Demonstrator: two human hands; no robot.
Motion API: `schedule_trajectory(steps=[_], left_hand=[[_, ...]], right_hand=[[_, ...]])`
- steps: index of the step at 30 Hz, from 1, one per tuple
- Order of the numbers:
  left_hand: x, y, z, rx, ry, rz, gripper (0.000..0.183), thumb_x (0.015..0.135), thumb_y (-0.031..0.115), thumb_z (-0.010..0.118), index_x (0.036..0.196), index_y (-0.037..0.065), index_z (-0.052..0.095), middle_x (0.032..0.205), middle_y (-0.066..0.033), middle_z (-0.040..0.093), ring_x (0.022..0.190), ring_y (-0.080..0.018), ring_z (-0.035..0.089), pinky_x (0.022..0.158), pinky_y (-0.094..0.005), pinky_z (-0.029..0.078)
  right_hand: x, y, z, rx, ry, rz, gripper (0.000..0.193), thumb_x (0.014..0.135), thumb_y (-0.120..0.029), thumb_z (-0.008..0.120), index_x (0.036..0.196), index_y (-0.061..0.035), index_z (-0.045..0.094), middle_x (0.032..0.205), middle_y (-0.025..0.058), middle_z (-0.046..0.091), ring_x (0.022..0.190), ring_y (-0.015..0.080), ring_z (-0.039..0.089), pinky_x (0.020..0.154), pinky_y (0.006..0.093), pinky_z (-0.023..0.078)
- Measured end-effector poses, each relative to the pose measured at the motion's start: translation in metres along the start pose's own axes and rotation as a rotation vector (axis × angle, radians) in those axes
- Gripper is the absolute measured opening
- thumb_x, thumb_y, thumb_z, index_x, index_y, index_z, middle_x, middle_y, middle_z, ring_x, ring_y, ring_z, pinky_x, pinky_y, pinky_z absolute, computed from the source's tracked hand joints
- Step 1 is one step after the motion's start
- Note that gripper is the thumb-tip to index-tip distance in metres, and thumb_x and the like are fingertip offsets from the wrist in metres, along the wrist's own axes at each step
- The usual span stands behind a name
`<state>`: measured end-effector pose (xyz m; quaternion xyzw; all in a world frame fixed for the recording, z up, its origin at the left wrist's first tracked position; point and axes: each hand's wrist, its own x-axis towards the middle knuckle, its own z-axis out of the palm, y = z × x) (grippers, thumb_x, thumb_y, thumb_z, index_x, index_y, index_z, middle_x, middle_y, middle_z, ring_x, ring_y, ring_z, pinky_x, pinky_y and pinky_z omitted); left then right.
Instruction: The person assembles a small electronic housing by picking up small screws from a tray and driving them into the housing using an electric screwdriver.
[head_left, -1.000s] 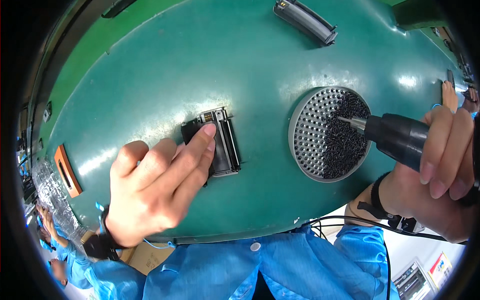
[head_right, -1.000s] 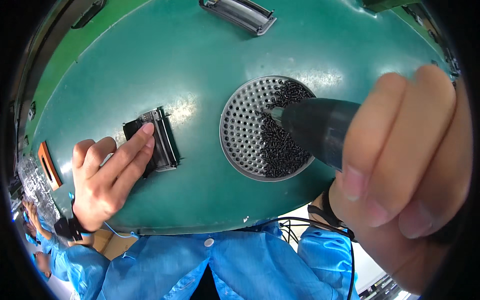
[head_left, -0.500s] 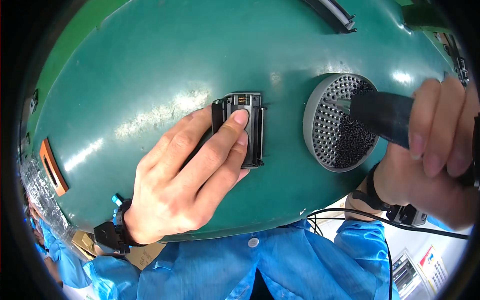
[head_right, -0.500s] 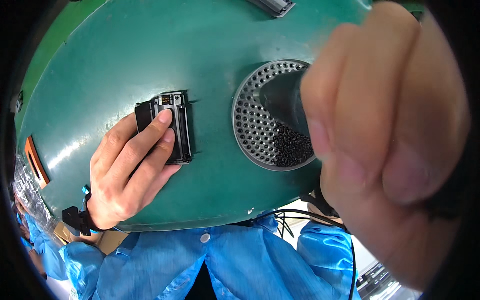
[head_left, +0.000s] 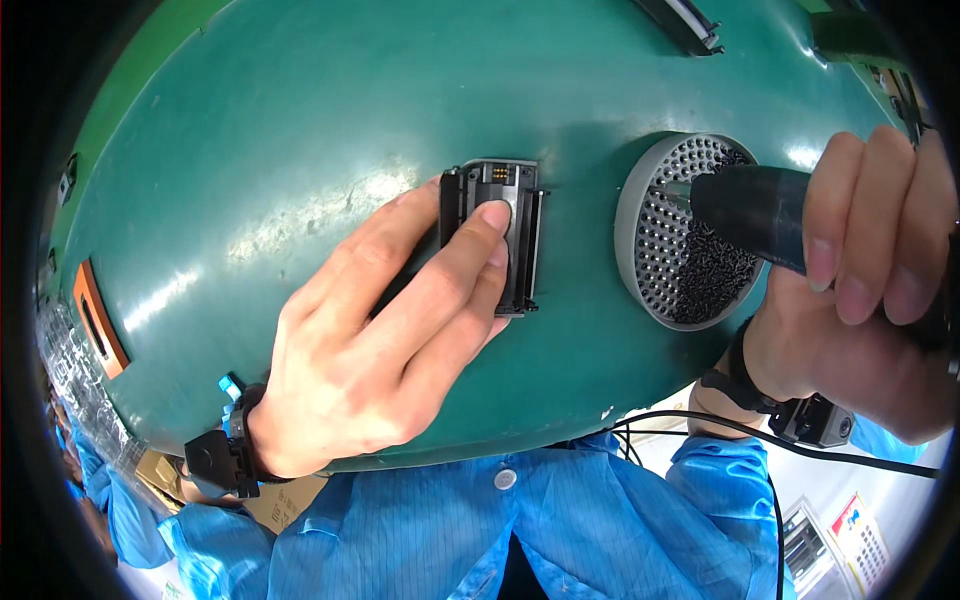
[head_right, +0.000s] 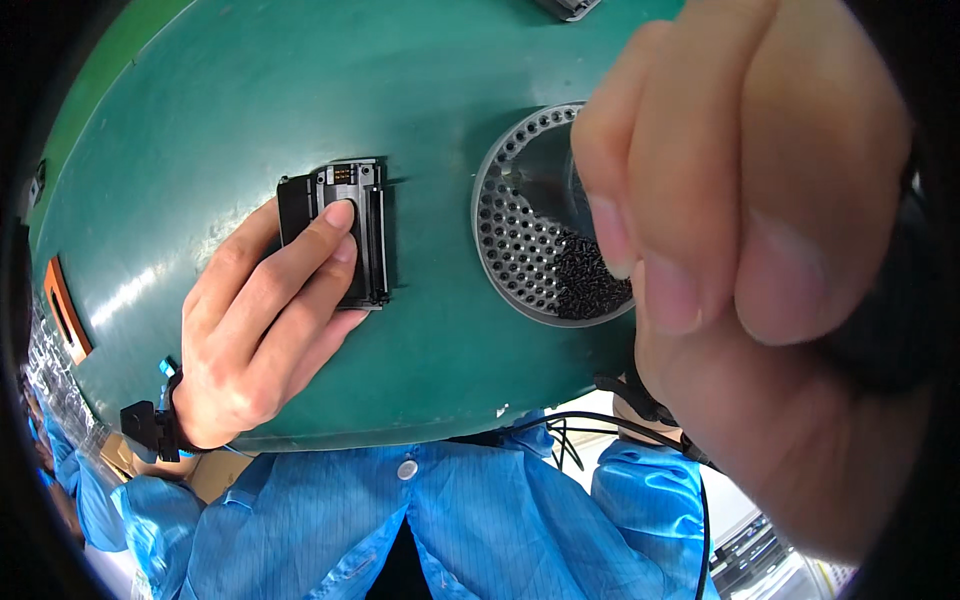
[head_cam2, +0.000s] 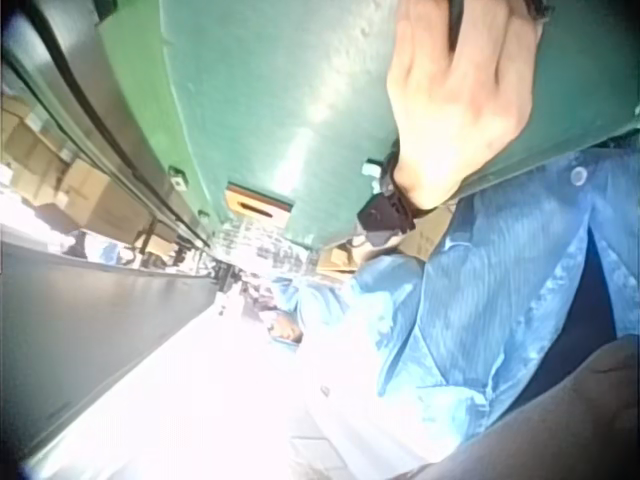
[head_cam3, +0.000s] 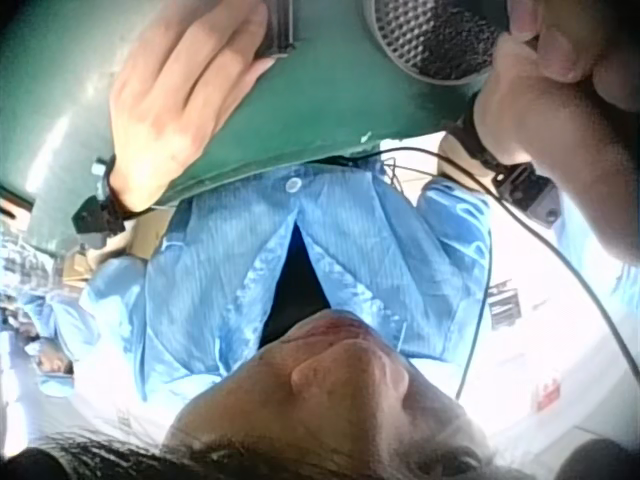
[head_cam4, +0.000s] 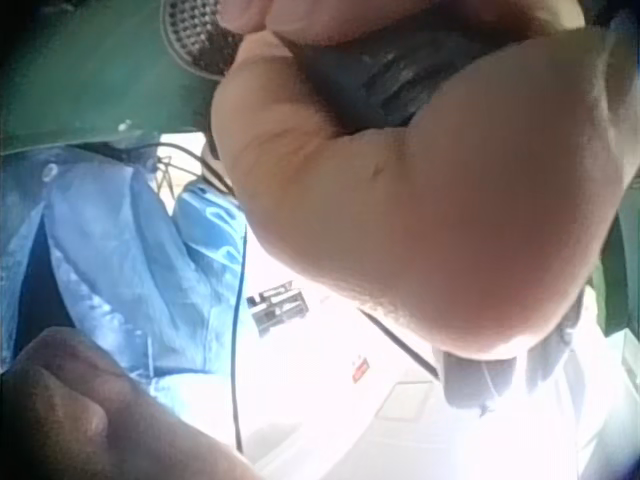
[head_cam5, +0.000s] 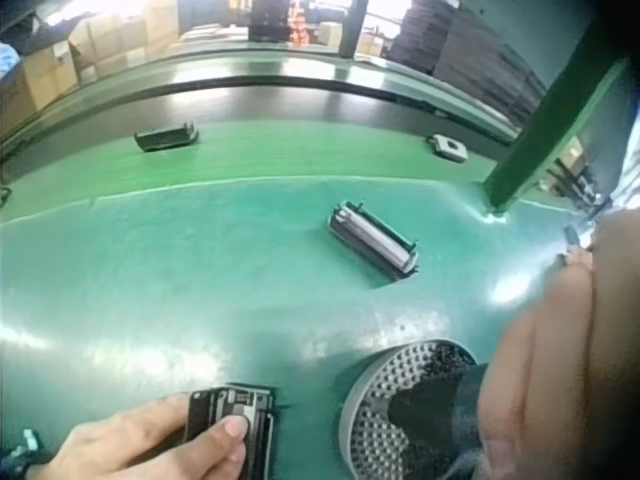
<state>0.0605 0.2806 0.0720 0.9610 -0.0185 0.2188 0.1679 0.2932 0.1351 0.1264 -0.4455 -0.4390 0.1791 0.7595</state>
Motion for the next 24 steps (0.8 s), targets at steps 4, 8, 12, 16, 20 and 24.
schedule_trajectory(steps=[4, 8, 12, 16, 20, 24], left_hand=[[0.001, 0.002, 0.001, 0.006, 0.019, -0.006, 0.053, 0.055, 0.008, 0.083, 0.103, -0.01, 0.072, 0.121, -0.0208, 0.072, 0.103, -0.0406, 0.069, 0.084, -0.0448, 0.062], [0.002, 0.006, -0.004, 0.006, 0.011, -0.019, 0.052, 0.056, 0.008, 0.083, 0.103, -0.009, 0.072, 0.122, -0.02, 0.071, 0.105, -0.0394, 0.069, 0.086, -0.0441, 0.061], [0.003, 0.007, 0.01, 0.041, -0.009, -0.035, 0.047, 0.063, 0.012, 0.082, 0.105, -0.007, 0.073, 0.125, -0.0178, 0.07, 0.11, -0.0369, 0.068, 0.089, -0.0424, 0.061], [0.002, 0.014, 0.019, 0.082, 0.017, -0.039, 0.038, 0.073, 0.016, 0.077, 0.104, -0.004, 0.072, 0.126, -0.0146, 0.068, 0.114, -0.0344, 0.067, 0.095, -0.0425, 0.061], [0.003, 0.016, 0.025, 0.065, 0.053, -0.067, 0.035, 0.071, 0.015, 0.076, 0.101, -0.003, 0.072, 0.124, -0.0144, 0.068, 0.114, -0.0339, 0.068, 0.095, -0.0422, 0.061], [0.009, 0.017, 0.029, 0.074, 0.091, -0.062, 0.032, 0.072, 0.014, 0.075, 0.099, -0.002, 0.072, 0.122, -0.0137, 0.069, 0.112, -0.0332, 0.068, 0.094, -0.0406, 0.062]], right_hand=[[0.003, -0.001, 0.004, -0.004, -0.017, 0.001, 0.025, 0.099, -0.026, 0.047, 0.081, -0.0087, 0.049, 0.059, 0.0047, 0.049, 0.037, 0.0147, 0.043, 0.031, 0.0307, 0.039], [0.011, 0.0, 0.008, -0.017, -0.052, 0.007, 0.027, 0.1, -0.027, 0.047, 0.08, -0.0089, 0.05, 0.059, 0.0052, 0.05, 0.036, 0.0153, 0.043, 0.03, 0.0313, 0.039], [0.018, 0.008, 0.011, 0.01, -0.078, 0.028, 0.029, 0.1, -0.028, 0.046, 0.078, -0.009, 0.05, 0.058, 0.0057, 0.051, 0.035, 0.0159, 0.043, 0.028, 0.0318, 0.039], [0.043, -0.009, -0.006, 0.083, -0.109, 0.025, 0.031, 0.1, -0.028, 0.045, 0.077, -0.0091, 0.05, 0.058, 0.0062, 0.051, 0.034, 0.0165, 0.044, 0.027, 0.0323, 0.039], [0.057, -0.014, -0.004, 0.245, -0.197, 0.067, 0.033, 0.101, -0.029, 0.044, 0.075, -0.0091, 0.05, 0.057, 0.0069, 0.052, 0.034, 0.0173, 0.044, 0.027, 0.0321, 0.039], [0.033, -0.001, 0.012, 0.139, -0.226, 0.059, 0.032, 0.101, -0.028, 0.044, 0.077, -0.0087, 0.051, 0.058, 0.0066, 0.051, 0.035, 0.017, 0.044, 0.028, 0.032, 0.039]])
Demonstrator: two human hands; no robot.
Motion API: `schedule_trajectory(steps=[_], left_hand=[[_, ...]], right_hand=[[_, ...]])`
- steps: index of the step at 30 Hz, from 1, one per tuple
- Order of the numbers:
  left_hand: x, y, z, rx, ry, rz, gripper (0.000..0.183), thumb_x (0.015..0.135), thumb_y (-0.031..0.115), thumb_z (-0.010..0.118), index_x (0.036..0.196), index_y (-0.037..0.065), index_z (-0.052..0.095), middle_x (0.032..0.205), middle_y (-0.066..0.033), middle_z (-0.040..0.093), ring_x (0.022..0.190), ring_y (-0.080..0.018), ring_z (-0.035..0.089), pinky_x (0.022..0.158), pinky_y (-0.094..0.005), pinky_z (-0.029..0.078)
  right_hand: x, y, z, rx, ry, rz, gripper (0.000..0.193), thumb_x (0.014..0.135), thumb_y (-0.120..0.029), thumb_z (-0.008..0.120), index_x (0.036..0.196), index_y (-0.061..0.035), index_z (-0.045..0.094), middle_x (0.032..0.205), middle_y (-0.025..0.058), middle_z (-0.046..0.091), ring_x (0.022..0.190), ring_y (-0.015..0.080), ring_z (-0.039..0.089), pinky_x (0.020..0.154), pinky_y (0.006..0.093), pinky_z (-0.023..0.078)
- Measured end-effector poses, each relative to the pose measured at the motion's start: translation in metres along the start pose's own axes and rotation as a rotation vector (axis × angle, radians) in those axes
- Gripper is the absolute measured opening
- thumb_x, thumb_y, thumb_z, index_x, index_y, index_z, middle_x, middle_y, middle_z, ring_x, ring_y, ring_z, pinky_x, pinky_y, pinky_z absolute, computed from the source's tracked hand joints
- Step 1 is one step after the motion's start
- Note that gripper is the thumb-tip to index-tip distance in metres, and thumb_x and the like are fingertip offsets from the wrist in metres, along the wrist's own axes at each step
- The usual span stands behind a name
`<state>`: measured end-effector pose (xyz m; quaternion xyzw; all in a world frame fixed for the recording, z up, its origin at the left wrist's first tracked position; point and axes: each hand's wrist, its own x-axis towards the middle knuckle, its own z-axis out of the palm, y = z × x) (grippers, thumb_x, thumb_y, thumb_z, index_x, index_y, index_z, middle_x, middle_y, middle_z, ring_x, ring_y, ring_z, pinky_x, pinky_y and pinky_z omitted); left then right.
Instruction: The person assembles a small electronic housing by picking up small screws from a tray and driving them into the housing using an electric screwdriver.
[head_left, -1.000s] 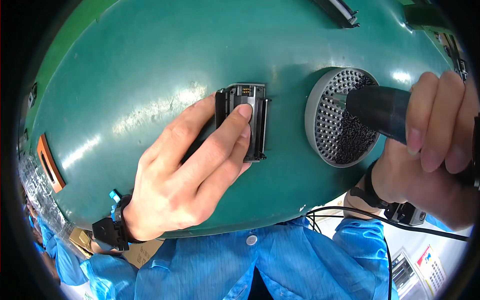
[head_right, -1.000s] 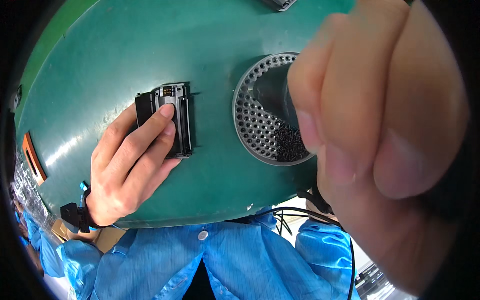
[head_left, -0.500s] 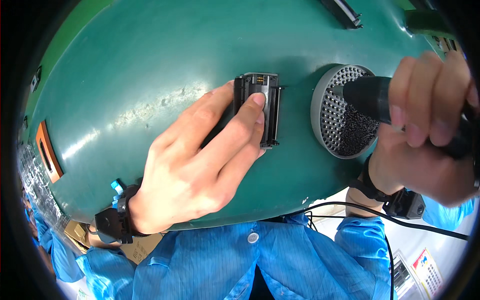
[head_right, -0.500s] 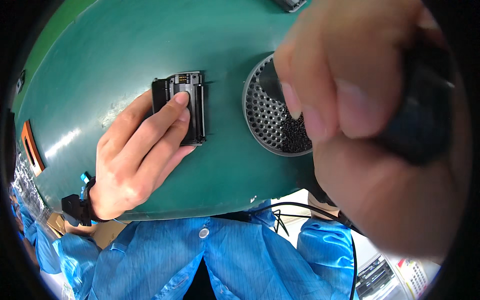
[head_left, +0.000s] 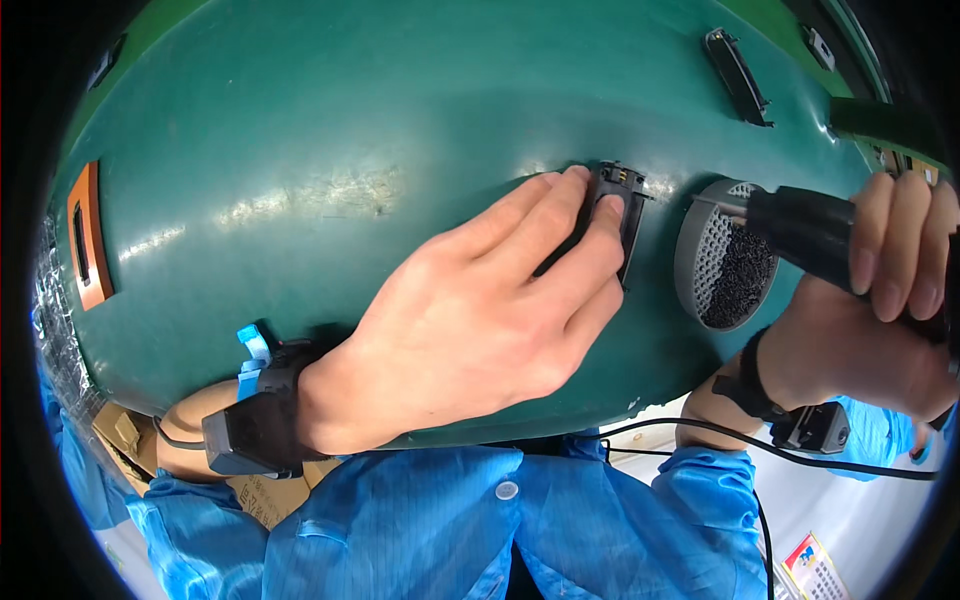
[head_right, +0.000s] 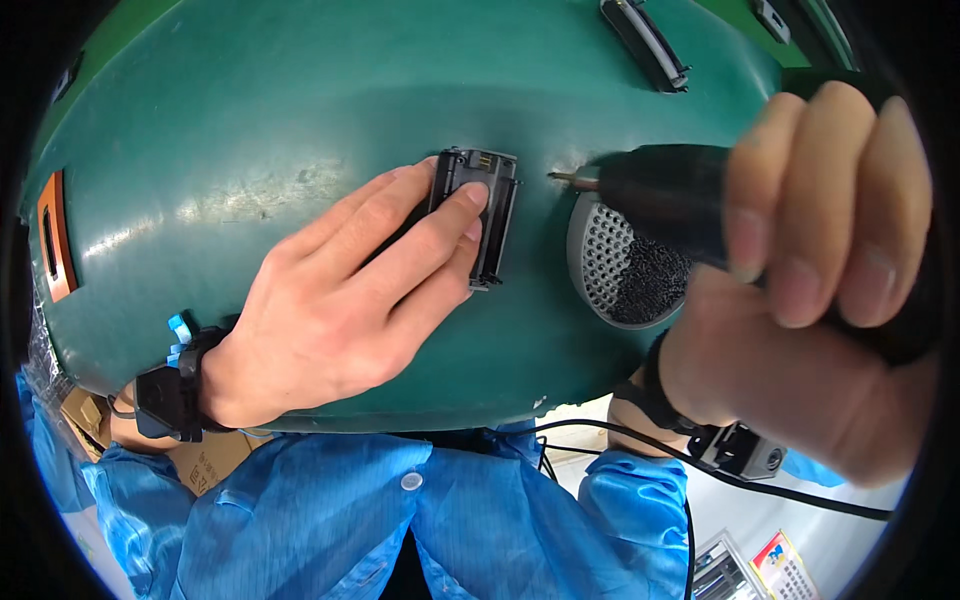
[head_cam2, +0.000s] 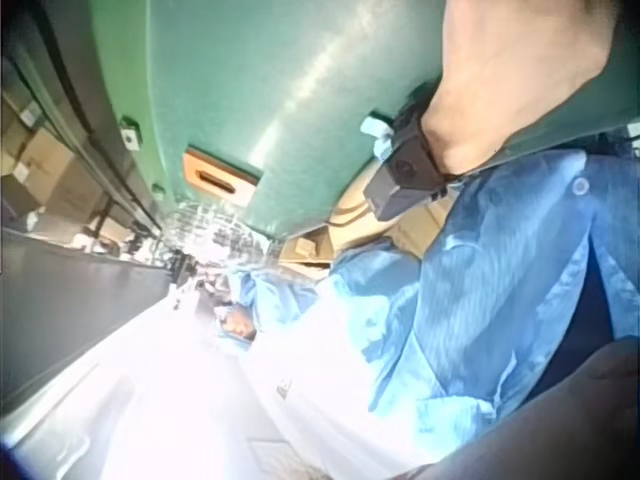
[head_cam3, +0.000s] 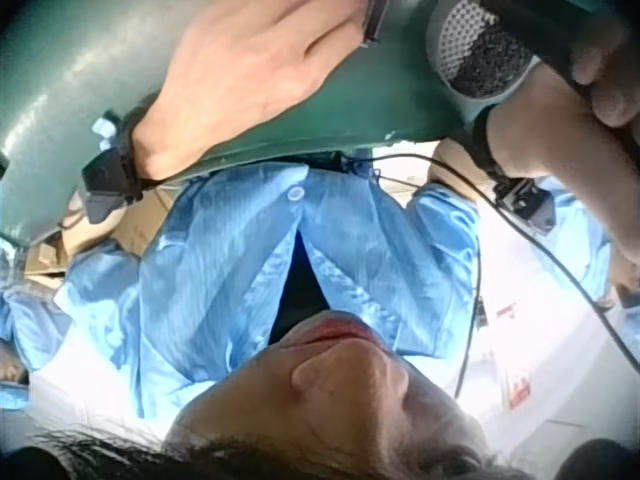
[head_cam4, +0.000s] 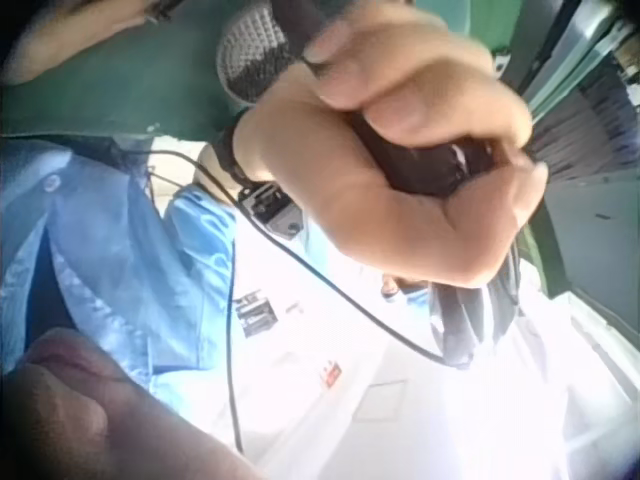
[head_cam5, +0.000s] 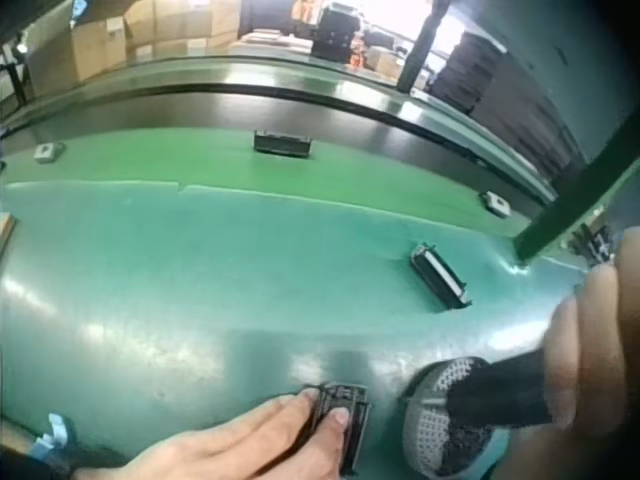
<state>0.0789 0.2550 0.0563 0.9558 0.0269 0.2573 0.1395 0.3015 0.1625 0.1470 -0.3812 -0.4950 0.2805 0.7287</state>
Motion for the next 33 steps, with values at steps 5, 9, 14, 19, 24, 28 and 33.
schedule_trajectory(steps=[5, 9, 14, 19, 24, 28, 33], left_hand=[[0.004, 0.005, 0.001, -0.007, 0.02, -0.017, 0.026, 0.073, 0.011, 0.075, 0.096, -0.002, 0.073, 0.122, -0.0133, 0.071, 0.111, -0.0328, 0.069, 0.093, -0.0392, 0.062], [0.005, 0.005, 0.005, -0.002, 0.038, -0.017, 0.024, 0.073, 0.01, 0.074, 0.094, -0.001, 0.073, 0.121, -0.0131, 0.071, 0.11, -0.0327, 0.07, 0.093, -0.0389, 0.062], [0.006, 0.007, 0.008, 0.002, 0.07, -0.022, 0.022, 0.072, 0.009, 0.072, 0.091, 0.0, 0.073, 0.119, -0.0131, 0.071, 0.11, -0.0327, 0.07, 0.092, -0.0385, 0.062], [0.006, 0.006, 0.007, -0.005, 0.068, -0.03, 0.021, 0.072, 0.01, 0.072, 0.09, 0.0, 0.073, 0.118, -0.0127, 0.072, 0.11, -0.0325, 0.07, 0.092, -0.0382, 0.062], [0.005, 0.007, 0.01, -0.011, 0.082, -0.032, 0.02, 0.072, 0.01, 0.072, 0.089, 0.0, 0.072, 0.118, -0.0124, 0.072, 0.109, -0.0324, 0.07, 0.092, -0.038, 0.062], [0.004, 0.005, 0.012, 0.001, 0.102, -0.027, 0.018, 0.072, 0.01, 0.072, 0.088, 0.001, 0.071, 0.116, -0.0114, 0.072, 0.109, -0.0311, 0.07, 0.091, -0.0371, 0.062], [0.004, 0.005, 0.014, 0.003, 0.108, -0.018, 0.017, 0.072, 0.009, 0.073, 0.087, 0.001, 0.071, 0.115, -0.0104, 0.072, 0.108, -0.03, 0.07, 0.09, -0.0365, 0.063]], right_hand=[[-0.011, 0.011, 0.008, -0.052, -0.015, 0.004, 0.03, 0.101, -0.028, 0.044, 0.079, -0.0082, 0.051, 0.059, 0.0064, 0.051, 0.036, 0.0167, 0.044, 0.029, 0.0319, 0.039], [-0.012, 0.015, 0.009, -0.07, -0.02, 0.006, 0.03, 0.101, -0.028, 0.044, 0.08, -0.0078, 0.052, 0.059, 0.0062, 0.051, 0.037, 0.0164, 0.044, 0.031, 0.0318, 0.039], [-0.013, 0.018, 0.01, -0.08, -0.023, 0.01, 0.029, 0.101, -0.027, 0.044, 0.082, -0.0073, 0.053, 0.06, 0.0059, 0.05, 0.038, 0.016, 0.044, 0.032, 0.0316, 0.039], [-0.012, 0.022, 0.012, -0.081, -0.033, 0.011, 0.028, 0.101, -0.027, 0.044, 0.084, -0.0068, 0.053, 0.061, 0.0056, 0.05, 0.04, 0.0156, 0.044, 0.034, 0.0315, 0.039], [-0.012, 0.025, 0.013, -0.086, -0.032, 0.016, 0.027, 0.101, -0.026, 0.044, 0.086, -0.0062, 0.054, 0.062, 0.0054, 0.05, 0.041, 0.0152, 0.044, 0.035, 0.0314, 0.039], [-0.014, 0.03, 0.015, -0.087, -0.037, 0.023, 0.026, 0.101, -0.026, 0.043, 0.088, -0.0058, 0.054, 0.062, 0.0052, 0.05, 0.042, 0.0149, 0.043, 0.037, 0.0313, 0.039], [-0.018, 0.033, 0.014, -0.102, -0.031, 0.026, 0.026, 0.101, -0.026, 0.043, 0.09, -0.0053, 0.055, 0.063, 0.0049, 0.049, 0.043, 0.0146, 0.043, 0.038, 0.0311, 0.039]])
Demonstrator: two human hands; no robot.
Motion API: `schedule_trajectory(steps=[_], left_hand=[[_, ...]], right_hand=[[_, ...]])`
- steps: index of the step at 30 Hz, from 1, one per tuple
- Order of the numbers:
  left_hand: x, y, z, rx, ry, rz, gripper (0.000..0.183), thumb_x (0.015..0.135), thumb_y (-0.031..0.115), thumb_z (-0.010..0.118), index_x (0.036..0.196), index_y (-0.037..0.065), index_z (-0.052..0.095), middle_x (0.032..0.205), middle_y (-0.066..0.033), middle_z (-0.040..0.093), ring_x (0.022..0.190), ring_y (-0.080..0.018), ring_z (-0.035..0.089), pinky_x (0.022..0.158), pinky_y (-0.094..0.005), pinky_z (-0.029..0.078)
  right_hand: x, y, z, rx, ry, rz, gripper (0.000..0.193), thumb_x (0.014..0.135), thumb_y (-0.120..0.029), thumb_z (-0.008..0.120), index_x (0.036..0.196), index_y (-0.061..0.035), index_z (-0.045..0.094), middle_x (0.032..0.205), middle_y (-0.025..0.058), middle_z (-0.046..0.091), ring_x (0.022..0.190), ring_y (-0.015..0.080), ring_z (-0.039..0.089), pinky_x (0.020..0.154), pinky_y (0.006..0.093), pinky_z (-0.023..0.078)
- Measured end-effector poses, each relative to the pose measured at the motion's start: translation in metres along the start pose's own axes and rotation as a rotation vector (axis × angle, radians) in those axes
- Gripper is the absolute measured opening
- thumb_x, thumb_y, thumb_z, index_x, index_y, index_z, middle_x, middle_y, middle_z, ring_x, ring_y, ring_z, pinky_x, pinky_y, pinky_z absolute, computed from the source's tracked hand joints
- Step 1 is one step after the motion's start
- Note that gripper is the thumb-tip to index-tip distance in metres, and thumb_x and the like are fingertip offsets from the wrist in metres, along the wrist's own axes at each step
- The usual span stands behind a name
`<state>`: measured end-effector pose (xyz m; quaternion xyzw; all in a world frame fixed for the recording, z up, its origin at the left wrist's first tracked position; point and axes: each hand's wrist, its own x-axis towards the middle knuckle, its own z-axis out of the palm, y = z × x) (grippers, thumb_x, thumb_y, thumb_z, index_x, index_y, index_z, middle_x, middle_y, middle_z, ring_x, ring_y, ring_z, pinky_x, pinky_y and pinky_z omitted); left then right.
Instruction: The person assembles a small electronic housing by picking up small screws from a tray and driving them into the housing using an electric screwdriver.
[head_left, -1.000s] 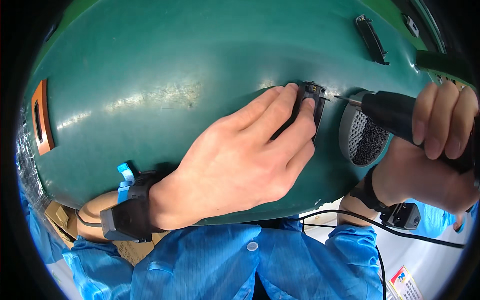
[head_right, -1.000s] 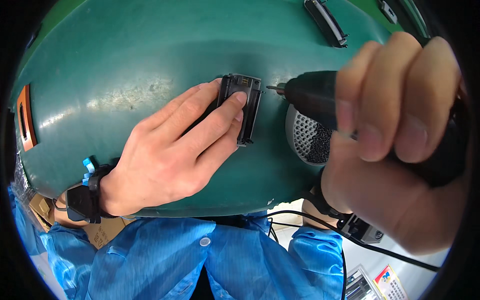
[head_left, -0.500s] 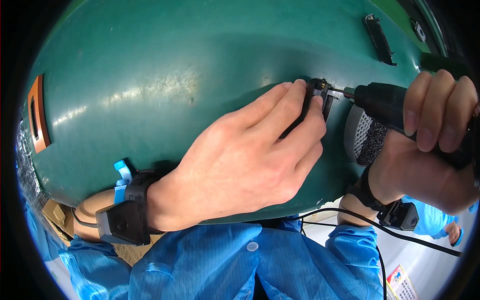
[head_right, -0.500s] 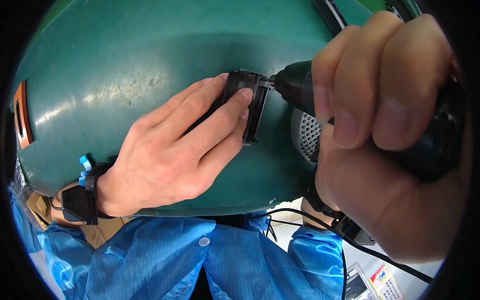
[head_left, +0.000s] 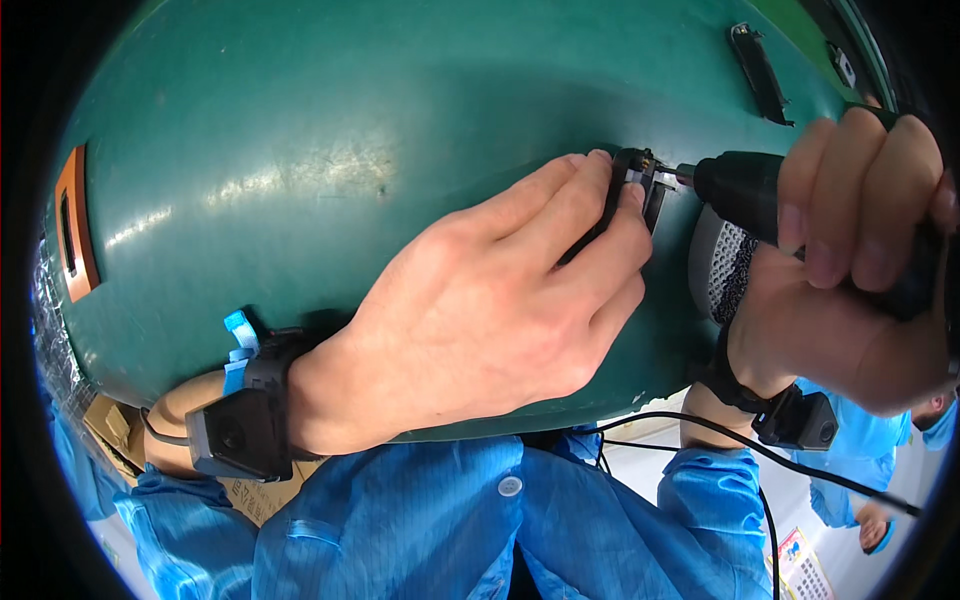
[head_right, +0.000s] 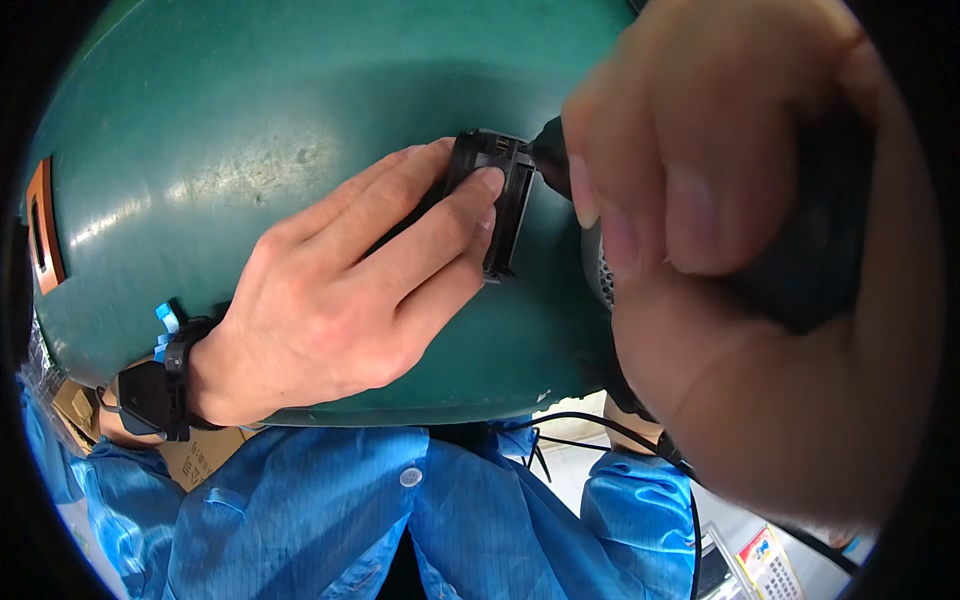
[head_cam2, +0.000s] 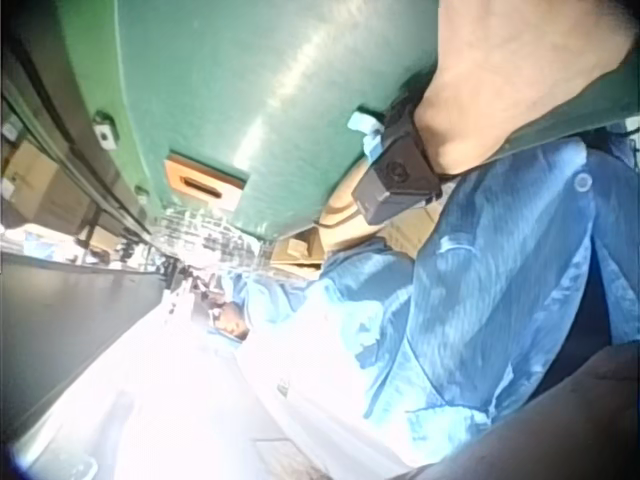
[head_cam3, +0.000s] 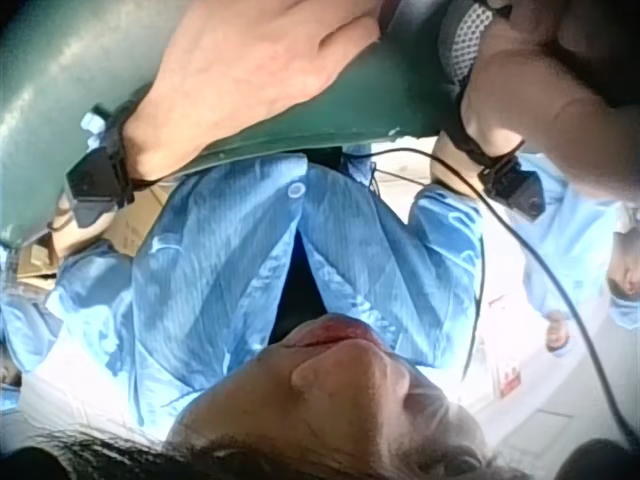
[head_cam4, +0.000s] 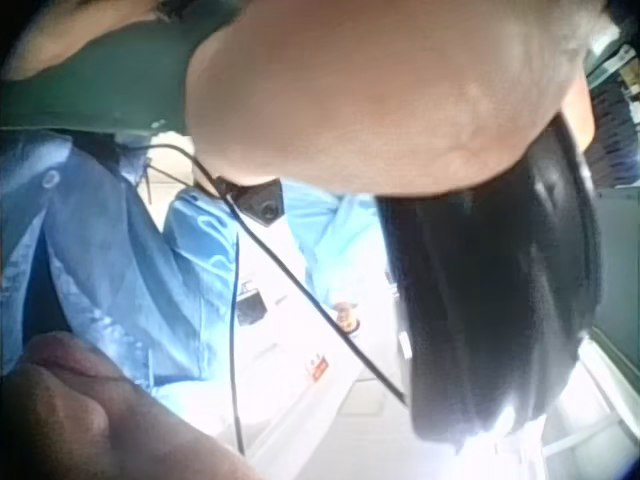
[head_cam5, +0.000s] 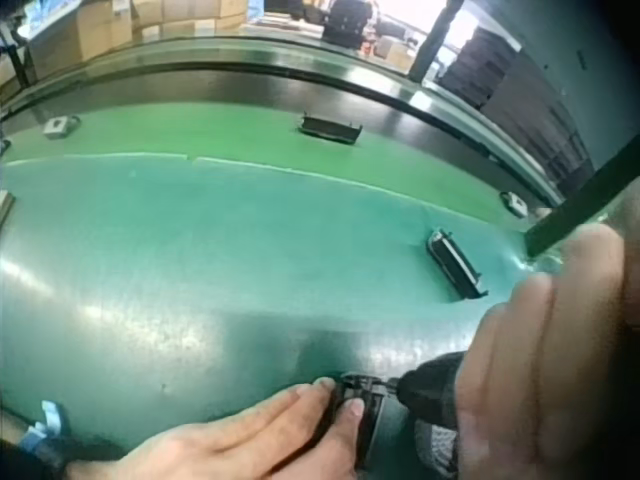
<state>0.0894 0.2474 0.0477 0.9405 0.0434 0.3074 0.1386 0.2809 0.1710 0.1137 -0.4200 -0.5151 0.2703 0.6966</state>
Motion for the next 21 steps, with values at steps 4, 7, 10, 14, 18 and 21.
schedule_trajectory(steps=[4, 7, 10, 14, 18, 21], left_hand=[[0.006, 0.0, -0.008, -0.012, -0.07, 0.017, 0.025, 0.071, 0.011, 0.075, 0.094, 0.001, 0.072, 0.12, -0.0108, 0.071, 0.11, -0.0309, 0.069, 0.089, -0.0373, 0.062], [0.009, -0.001, -0.02, -0.03, -0.14, 0.0, 0.035, 0.069, 0.012, 0.078, 0.101, -0.001, 0.073, 0.124, -0.0116, 0.069, 0.112, -0.0325, 0.068, 0.089, -0.0388, 0.062], [0.012, -0.002, -0.024, -0.035, -0.168, -0.008, 0.046, 0.064, 0.011, 0.082, 0.107, -0.004, 0.073, 0.128, -0.0133, 0.068, 0.115, -0.0348, 0.066, 0.088, -0.0412, 0.061], [0.012, -0.01, -0.026, -0.045, -0.172, 0.019, 0.047, 0.061, 0.008, 0.083, 0.105, -0.006, 0.073, 0.127, -0.0152, 0.068, 0.114, -0.0362, 0.067, 0.088, -0.0418, 0.061], [0.012, -0.013, -0.029, -0.074, -0.179, 0.015, 0.049, 0.059, 0.007, 0.083, 0.105, -0.007, 0.072, 0.126, -0.017, 0.069, 0.11, -0.0376, 0.068, 0.086, -0.0423, 0.062], [0.012, -0.013, -0.029, -0.079, -0.177, 0.014, 0.05, 0.059, 0.007, 0.083, 0.105, -0.007, 0.072, 0.124, -0.0182, 0.069, 0.109, -0.0382, 0.069, 0.085, -0.0424, 0.062]], right_hand=[[0.001, -0.01, -0.009, -0.024, 0.031, -0.005, 0.026, 0.101, -0.025, 0.043, 0.091, -0.0049, 0.056, 0.063, 0.0047, 0.049, 0.044, 0.0142, 0.043, 0.039, 0.031, 0.039], [0.002, -0.03, -0.024, -0.02, 0.055, -0.006, 0.026, 0.101, -0.025, 0.043, 0.093, -0.0046, 0.056, 0.064, 0.0045, 0.049, 0.045, 0.014, 0.043, 0.04, 0.031, 0.039], [0.003, -0.054, -0.04, -0.016, 0.071, -0.017, 0.026, 0.101, -0.025, 0.043, 0.094, -0.0043, 0.056, 0.064, 0.0044, 0.049, 0.046, 0.0138, 0.043, 0.041, 0.0309, 0.039], [0.001, -0.06, -0.046, -0.043, 0.075, -0.031, 0.026, 0.101, -0.024, 0.043, 0.095, -0.0039, 0.057, 0.065, 0.0041, 0.049, 0.047, 0.0135, 0.043, 0.043, 0.0308, 0.039], [0.0, -0.049, -0.039, -0.062, 0.065, -0.025, 0.026, 0.101, -0.024, 0.043, 0.097, -0.0035, 0.058, 0.065, 0.0039, 0.048, 0.048, 0.0132, 0.043, 0.044, 0.0307, 0.039], [0.0, -0.046, -0.039, -0.064, 0.067, -0.023, 0.026, 0.101, -0.024, 0.043, 0.098, -0.0031, 0.058, 0.066, 0.0038, 0.048, 0.048, 0.013, 0.043, 0.045, 0.0306, 0.039]])
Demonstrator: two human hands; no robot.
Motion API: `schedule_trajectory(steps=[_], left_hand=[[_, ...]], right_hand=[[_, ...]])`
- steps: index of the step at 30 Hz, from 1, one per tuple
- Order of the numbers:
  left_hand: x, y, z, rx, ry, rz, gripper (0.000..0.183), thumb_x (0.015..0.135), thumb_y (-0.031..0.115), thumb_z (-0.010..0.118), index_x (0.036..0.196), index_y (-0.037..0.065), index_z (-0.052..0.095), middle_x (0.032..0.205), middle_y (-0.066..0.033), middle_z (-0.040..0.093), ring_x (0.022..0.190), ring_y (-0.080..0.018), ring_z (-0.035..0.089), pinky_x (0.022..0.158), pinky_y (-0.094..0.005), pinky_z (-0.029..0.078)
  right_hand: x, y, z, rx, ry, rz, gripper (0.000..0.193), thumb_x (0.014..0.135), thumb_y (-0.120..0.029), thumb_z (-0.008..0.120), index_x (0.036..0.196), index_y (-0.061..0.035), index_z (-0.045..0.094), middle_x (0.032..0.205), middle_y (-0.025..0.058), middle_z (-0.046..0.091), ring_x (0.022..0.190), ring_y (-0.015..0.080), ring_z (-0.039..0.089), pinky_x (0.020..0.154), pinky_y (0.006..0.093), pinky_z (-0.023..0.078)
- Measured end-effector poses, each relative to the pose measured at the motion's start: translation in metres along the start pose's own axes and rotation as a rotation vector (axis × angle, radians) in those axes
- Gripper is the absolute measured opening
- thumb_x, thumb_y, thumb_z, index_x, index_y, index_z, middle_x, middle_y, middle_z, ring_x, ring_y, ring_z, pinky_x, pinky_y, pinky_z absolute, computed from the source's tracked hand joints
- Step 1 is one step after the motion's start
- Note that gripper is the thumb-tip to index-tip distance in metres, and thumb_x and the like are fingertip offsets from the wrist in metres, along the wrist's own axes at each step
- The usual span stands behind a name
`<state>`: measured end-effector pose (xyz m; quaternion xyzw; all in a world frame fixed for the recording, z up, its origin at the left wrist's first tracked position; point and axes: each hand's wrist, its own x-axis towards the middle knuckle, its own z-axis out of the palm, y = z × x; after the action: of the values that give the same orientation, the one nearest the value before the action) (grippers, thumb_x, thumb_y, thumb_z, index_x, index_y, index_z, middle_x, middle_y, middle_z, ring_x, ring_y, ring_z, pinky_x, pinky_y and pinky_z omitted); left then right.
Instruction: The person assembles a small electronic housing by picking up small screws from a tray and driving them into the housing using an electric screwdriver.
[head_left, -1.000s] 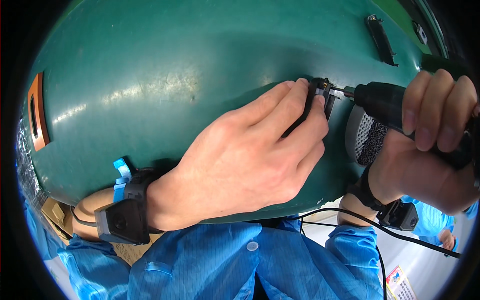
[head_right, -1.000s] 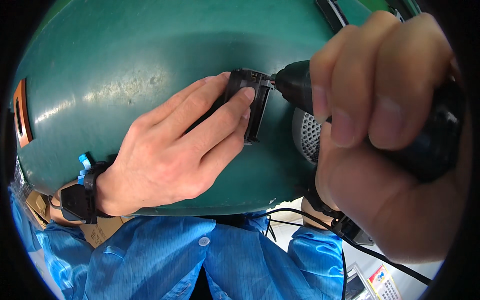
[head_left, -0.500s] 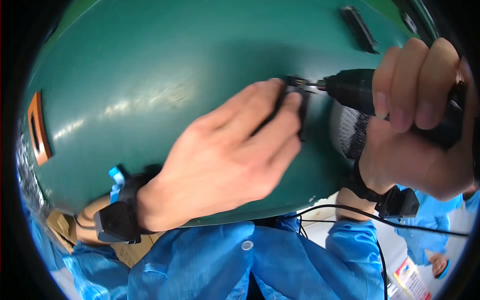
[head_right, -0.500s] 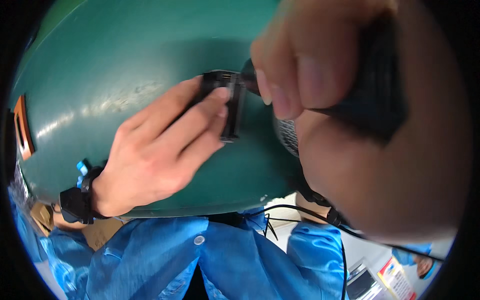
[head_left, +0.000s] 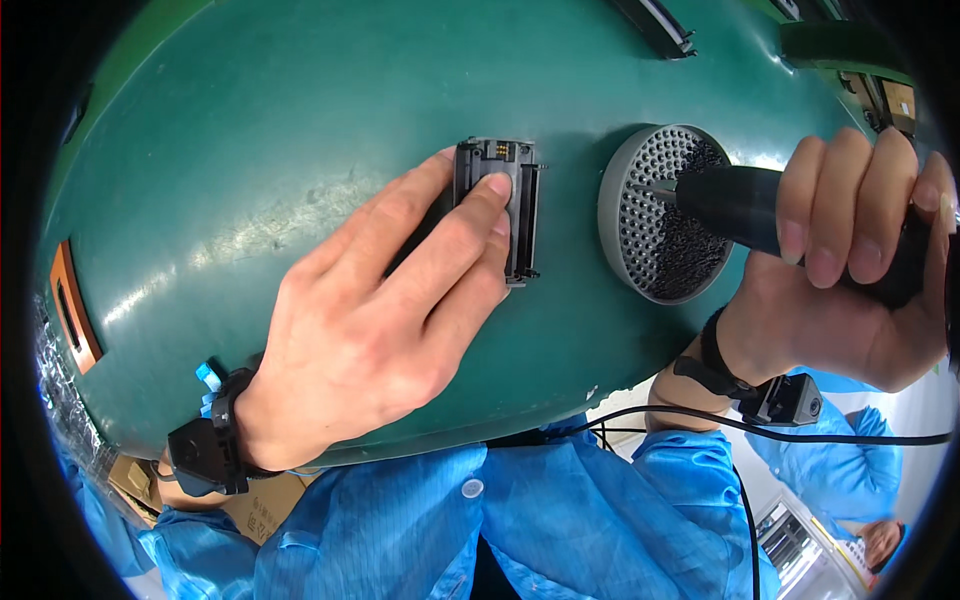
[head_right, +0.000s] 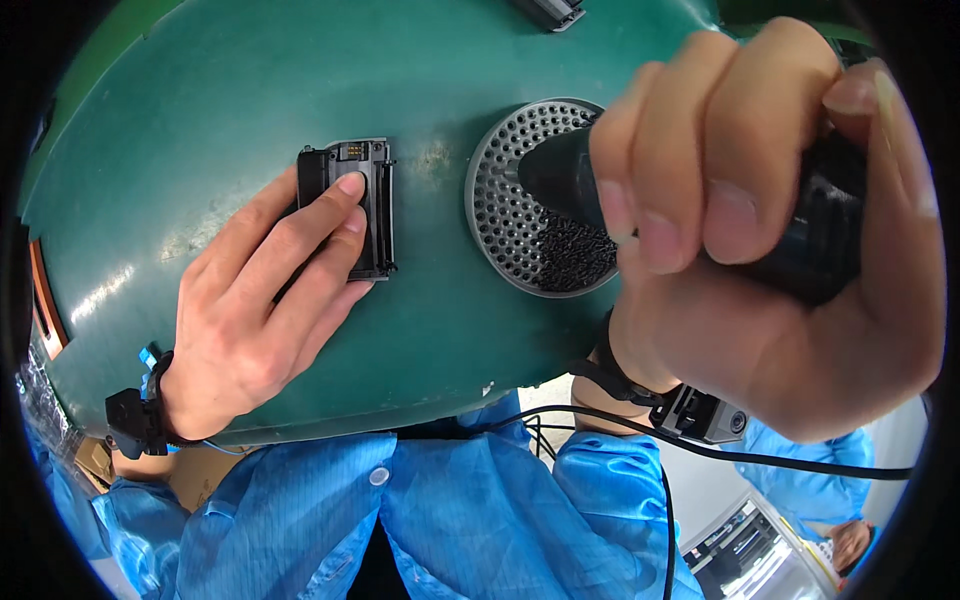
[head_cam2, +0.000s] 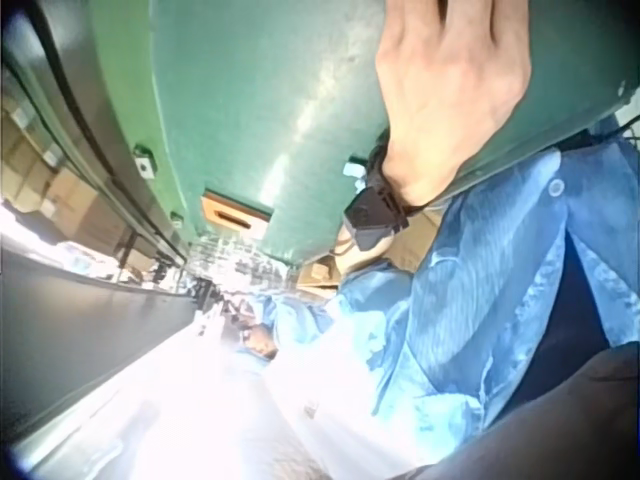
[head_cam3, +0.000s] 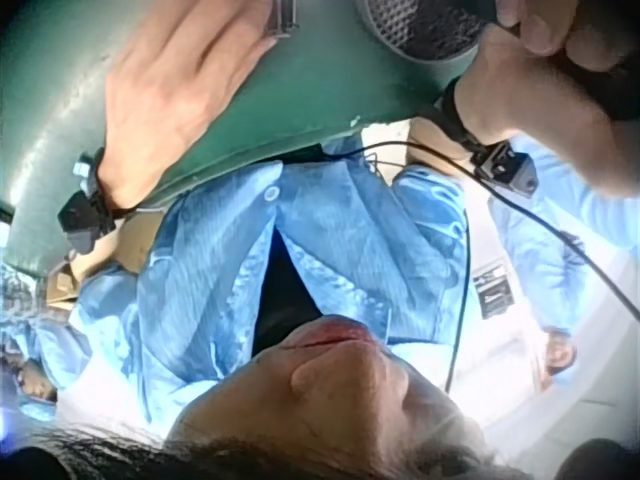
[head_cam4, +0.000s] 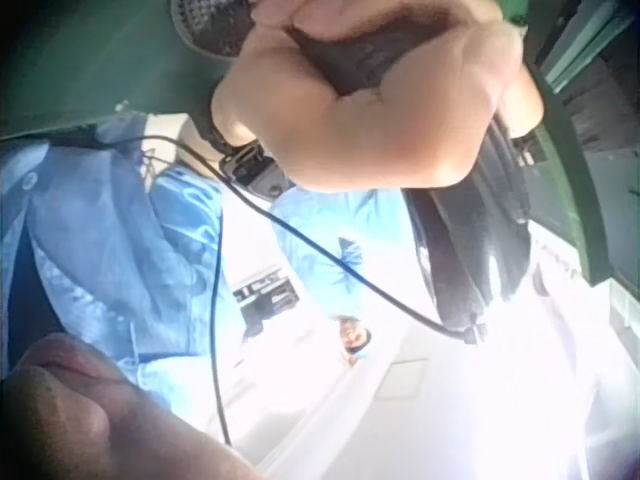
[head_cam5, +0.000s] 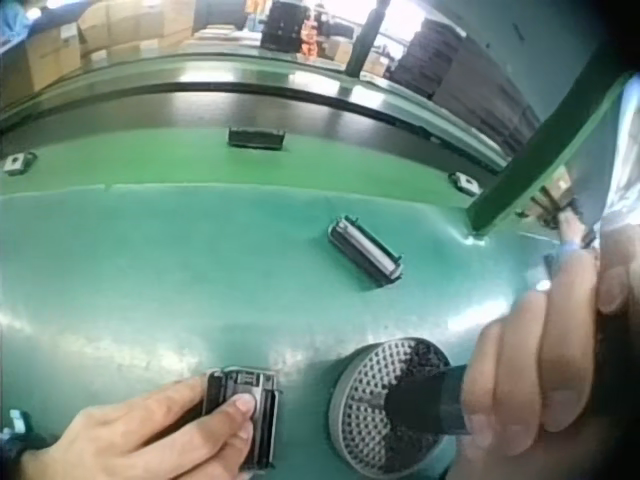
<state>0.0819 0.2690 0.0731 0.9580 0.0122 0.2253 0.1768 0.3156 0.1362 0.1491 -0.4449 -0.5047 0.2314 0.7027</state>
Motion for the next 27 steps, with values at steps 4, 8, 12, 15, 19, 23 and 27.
schedule_trajectory(steps=[4, 8, 12, 15, 19, 23, 27], left_hand=[[0.001, -0.002, 0.003, -0.004, 0.026, 0.0, 0.049, 0.059, 0.007, 0.083, 0.105, -0.008, 0.072, 0.124, -0.0185, 0.069, 0.109, -0.0384, 0.069, 0.085, -0.042, 0.062], [0.001, -0.001, 0.004, -0.006, 0.047, 0.01, 0.049, 0.06, 0.007, 0.083, 0.105, -0.007, 0.072, 0.124, -0.0178, 0.069, 0.109, -0.038, 0.069, 0.085, -0.042, 0.062], [-0.001, 0.0, -0.001, 0.016, 0.009, 0.017, 0.046, 0.062, 0.009, 0.083, 0.105, -0.006, 0.073, 0.127, -0.0148, 0.069, 0.114, -0.0358, 0.067, 0.088, -0.0409, 0.061], [-0.002, 0.002, 0.003, 0.045, 0.008, 0.005, 0.043, 0.066, 0.011, 0.082, 0.105, -0.004, 0.073, 0.127, -0.0132, 0.068, 0.117, -0.0344, 0.066, 0.09, -0.0401, 0.061], [-0.004, 0.006, 0.011, 0.067, 0.018, 0.016, 0.037, 0.072, 0.013, 0.079, 0.105, -0.002, 0.073, 0.123, -0.0126, 0.068, 0.119, -0.0338, 0.065, 0.091, -0.0398, 0.061], [-0.006, 0.003, 0.014, 0.091, 0.035, 0.03, 0.033, 0.075, 0.016, 0.077, 0.102, -0.002, 0.073, 0.121, -0.0127, 0.068, 0.118, -0.034, 0.066, 0.093, -0.0397, 0.061], [-0.005, 0.005, 0.013, 0.09, 0.02, 0.024, 0.031, 0.076, 0.014, 0.077, 0.102, -0.003, 0.073, 0.122, -0.0124, 0.068, 0.118, -0.0341, 0.066, 0.093, -0.0391, 0.061]], right_hand=[[0.0, 0.005, 0.003, -0.003, -0.009, 0.003, 0.026, 0.101, -0.023, 0.042, 0.1, -0.0027, 0.059, 0.066, 0.0036, 0.048, 0.049, 0.0127, 0.043, 0.046, 0.0305, 0.039], [-0.001, 0.008, 0.007, -0.014, -0.023, 0.003, 0.027, 0.101, -0.023, 0.042, 0.101, -0.0023, 0.059, 0.067, 0.0033, 0.048, 0.05, 0.0124, 0.043, 0.047, 0.0304, 0.038], [0.006, 0.009, 0.014, -0.008, -0.042, 0.019, 0.027, 0.101, -0.023, 0.042, 0.103, -0.0019, 0.06, 0.068, 0.0031, 0.047, 0.051, 0.0121, 0.043, 0.048, 0.0303, 0.038], [0.011, 0.009, 0.008, 0.049, -0.02, 0.039, 0.028, 0.102, -0.022, 0.042, 0.104, -0.0016, 0.06, 0.068, 0.003, 0.047, 0.052, 0.0118, 0.043, 0.049, 0.0302, 0.038], [0.015, 0.0, 0.014, 0.103, -0.056, 0.01, 0.027, 0.102, -0.022, 0.042, 0.104, -0.0018, 0.06, 0.068, 0.003, 0.047, 0.052, 0.012, 0.043, 0.05, 0.0303, 0.038], [0.015, 0.022, 0.038, 0.106, -0.101, 0.004, 0.027, 0.102, -0.023, 0.042, 0.102, -0.0022, 0.059, 0.068, 0.0031, 0.047, 0.052, 0.0123, 0.042, 0.05, 0.0304, 0.038], [0.017, 0.03, 0.048, 0.108, -0.115, 0.002, 0.026, 0.102, -0.023, 0.042, 0.101, -0.0026, 0.058, 0.068, 0.0032, 0.047, 0.053, 0.0127, 0.042, 0.05, 0.0306, 0.038]])
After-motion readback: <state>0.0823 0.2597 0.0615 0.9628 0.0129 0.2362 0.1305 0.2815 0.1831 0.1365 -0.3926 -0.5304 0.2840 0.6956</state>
